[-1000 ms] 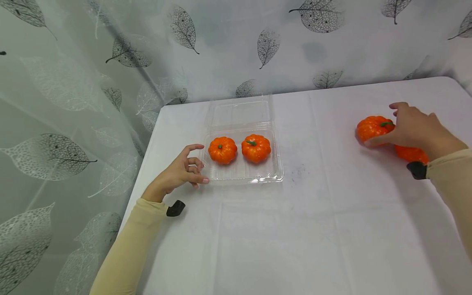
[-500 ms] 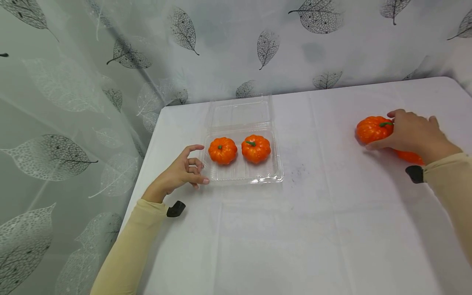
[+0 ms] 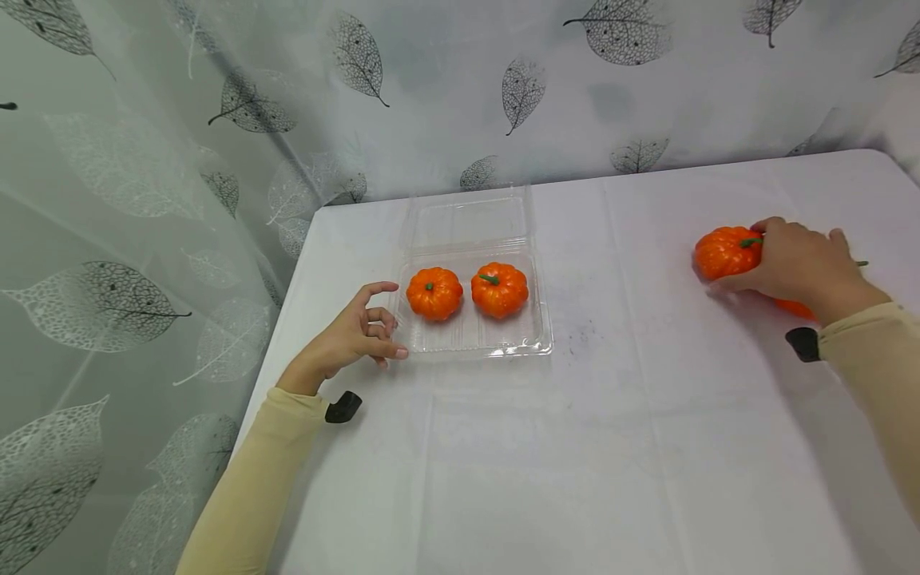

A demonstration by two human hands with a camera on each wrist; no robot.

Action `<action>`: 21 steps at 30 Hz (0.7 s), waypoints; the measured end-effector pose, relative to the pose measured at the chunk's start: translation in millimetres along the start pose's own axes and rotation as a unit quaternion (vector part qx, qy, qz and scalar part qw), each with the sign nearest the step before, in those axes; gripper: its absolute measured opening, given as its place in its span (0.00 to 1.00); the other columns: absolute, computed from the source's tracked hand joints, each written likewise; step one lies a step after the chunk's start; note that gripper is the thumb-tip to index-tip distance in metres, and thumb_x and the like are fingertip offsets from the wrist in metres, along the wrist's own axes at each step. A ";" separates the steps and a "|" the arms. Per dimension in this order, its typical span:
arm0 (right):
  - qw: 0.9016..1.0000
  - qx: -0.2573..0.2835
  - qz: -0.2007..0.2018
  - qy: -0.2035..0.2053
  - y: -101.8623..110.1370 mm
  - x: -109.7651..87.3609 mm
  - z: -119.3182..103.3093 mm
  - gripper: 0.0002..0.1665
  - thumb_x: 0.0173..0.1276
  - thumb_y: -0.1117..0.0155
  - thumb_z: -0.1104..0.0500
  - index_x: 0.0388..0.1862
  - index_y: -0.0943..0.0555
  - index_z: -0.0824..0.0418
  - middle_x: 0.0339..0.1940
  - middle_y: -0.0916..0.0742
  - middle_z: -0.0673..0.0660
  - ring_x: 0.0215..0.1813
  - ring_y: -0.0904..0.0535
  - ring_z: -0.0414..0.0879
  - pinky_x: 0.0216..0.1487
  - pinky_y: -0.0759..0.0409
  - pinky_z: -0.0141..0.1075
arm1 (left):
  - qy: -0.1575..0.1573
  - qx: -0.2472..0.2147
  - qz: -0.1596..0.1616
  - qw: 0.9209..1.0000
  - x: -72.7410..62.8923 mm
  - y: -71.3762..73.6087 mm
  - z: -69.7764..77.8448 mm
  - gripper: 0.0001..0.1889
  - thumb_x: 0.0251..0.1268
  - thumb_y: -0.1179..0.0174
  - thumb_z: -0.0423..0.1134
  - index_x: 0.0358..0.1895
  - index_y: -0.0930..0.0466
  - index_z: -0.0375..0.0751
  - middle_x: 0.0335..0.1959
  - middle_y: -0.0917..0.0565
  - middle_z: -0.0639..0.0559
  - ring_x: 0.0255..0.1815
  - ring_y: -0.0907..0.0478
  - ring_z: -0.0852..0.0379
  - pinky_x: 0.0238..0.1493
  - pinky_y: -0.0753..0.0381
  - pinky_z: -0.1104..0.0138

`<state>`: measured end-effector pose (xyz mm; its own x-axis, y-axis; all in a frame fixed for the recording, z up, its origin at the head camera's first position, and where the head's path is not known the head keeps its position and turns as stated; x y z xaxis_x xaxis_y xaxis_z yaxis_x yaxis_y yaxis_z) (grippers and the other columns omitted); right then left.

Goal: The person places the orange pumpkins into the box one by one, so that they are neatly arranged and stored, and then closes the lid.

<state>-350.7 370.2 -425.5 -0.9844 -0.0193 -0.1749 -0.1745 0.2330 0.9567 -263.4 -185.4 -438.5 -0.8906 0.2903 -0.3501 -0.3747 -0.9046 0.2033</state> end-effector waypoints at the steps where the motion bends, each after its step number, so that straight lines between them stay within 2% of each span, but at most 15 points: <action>1: 1.000 0.001 0.000 0.002 -0.3 0.5 -0.8 0.69 0.49 0.22 0.29 0.61 0.41 0.85 0.49 0.29 0.83 0.51 0.35 0.78 0.56 0.45 0.74 | 0.001 -0.001 0.000 1.000 0.1 0.1 0.1 0.54 0.50 0.22 0.27 0.76 0.48 0.54 0.38 0.29 0.44 0.25 0.20 0.48 0.30 0.13 0.58; 7: 1.000 0.012 0.000 0.027 -3.1 2.1 -9.0 0.70 0.47 0.20 0.30 0.63 0.40 0.84 0.51 0.29 0.84 0.52 0.34 0.77 0.57 0.45 0.73 | 0.005 -0.004 0.001 1.000 0.1 0.0 0.7 0.54 0.50 0.22 0.26 0.76 0.48 0.53 0.38 0.29 0.44 0.24 0.21 0.49 0.30 0.13 0.59; 12: 0.997 0.031 -0.039 0.053 -9.0 4.5 -20.3 0.70 0.51 0.22 0.31 0.69 0.44 0.80 0.57 0.32 0.84 0.57 0.37 0.78 0.59 0.44 0.71 | 0.005 -0.003 0.001 1.000 0.1 0.0 0.8 0.54 0.50 0.22 0.26 0.77 0.48 0.53 0.38 0.28 0.44 0.24 0.20 0.49 0.30 0.13 0.59; 16: 0.990 0.070 -0.084 0.088 -12.8 5.3 -34.8 0.66 0.56 0.23 0.36 0.73 0.47 0.77 0.63 0.35 0.82 0.63 0.42 0.78 0.61 0.44 0.72 | 0.005 -0.004 0.001 1.000 0.5 0.2 -0.1 0.54 0.49 0.22 0.27 0.77 0.48 0.53 0.38 0.29 0.44 0.25 0.20 0.49 0.31 0.13 0.58; 21: 0.978 0.142 -0.113 0.106 -11.7 1.2 -54.6 0.63 0.61 0.22 0.46 0.78 0.52 0.72 0.69 0.38 0.81 0.68 0.44 0.77 0.63 0.41 0.73 | 0.005 -0.002 0.001 1.000 0.7 0.2 -0.5 0.54 0.49 0.22 0.27 0.77 0.48 0.53 0.38 0.29 0.44 0.25 0.20 0.49 0.31 0.12 0.57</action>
<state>-351.1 314.4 -424.2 -0.9090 -0.2957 -0.2938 -0.4050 0.4592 0.7907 -264.0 -185.5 -439.3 -0.8890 0.2853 -0.3583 -0.3715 -0.9067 0.1997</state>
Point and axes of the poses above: each hand's wrist, its own x-axis towards the middle knuckle, its own y-axis out of the back of the hand, z = x × y, the point moved 9 cm from there along x, towards the middle knuckle
